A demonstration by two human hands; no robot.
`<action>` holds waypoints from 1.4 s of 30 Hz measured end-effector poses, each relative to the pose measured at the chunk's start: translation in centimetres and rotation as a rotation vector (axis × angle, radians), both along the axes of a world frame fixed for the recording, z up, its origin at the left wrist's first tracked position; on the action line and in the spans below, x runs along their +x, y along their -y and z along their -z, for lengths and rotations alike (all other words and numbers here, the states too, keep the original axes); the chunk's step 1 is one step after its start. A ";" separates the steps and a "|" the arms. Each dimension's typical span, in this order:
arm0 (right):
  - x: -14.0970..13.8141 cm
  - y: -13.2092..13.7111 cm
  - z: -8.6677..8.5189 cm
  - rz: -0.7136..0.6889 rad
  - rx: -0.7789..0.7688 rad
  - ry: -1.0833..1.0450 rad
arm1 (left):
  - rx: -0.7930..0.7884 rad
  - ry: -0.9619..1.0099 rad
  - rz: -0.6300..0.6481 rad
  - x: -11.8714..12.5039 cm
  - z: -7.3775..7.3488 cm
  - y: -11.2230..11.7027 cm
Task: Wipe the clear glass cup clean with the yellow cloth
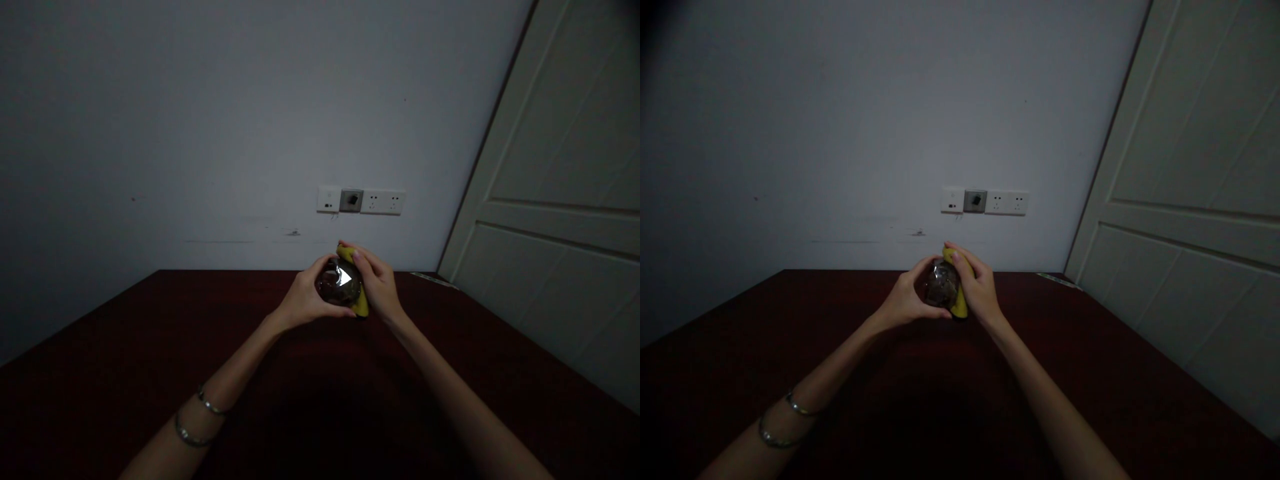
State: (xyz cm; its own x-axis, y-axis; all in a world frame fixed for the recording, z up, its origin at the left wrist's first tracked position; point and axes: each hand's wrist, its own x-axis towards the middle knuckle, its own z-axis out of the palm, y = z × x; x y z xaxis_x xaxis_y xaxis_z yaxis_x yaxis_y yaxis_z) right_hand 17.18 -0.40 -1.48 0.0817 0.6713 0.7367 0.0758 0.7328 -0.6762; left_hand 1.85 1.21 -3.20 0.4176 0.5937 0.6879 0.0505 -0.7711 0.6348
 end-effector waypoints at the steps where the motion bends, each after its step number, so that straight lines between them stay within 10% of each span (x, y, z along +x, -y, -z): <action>1: -0.1 0.0 -0.1 -0.012 -0.028 -0.020 | 0.007 -0.003 0.003 0.0 -0.1 0.1; 12: 0.4 2.6 -0.9 0.047 0.347 0.410 | 0.012 -0.006 -0.060 -0.2 -0.2 -0.1; 21: 0.2 0.4 -0.7 -0.075 -0.084 0.036 | 0.082 -0.111 -0.042 -0.3 -1.2 0.6; 33: 0.1 2.3 -0.2 0.167 0.384 0.470 | -0.074 -0.067 -0.108 0.2 -0.7 0.7; 42: 0.2 0.2 -0.4 0.002 0.022 0.065 | -0.129 0.037 0.023 0.4 -0.1 0.4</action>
State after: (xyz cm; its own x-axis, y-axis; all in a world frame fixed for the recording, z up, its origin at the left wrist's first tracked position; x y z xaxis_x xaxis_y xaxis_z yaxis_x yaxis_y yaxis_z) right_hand 17.35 -0.64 -1.07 0.0344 0.6546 0.7552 0.1202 0.7475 -0.6534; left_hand 2.26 0.83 -3.08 0.4081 0.6687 0.6215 0.0083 -0.6834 0.7300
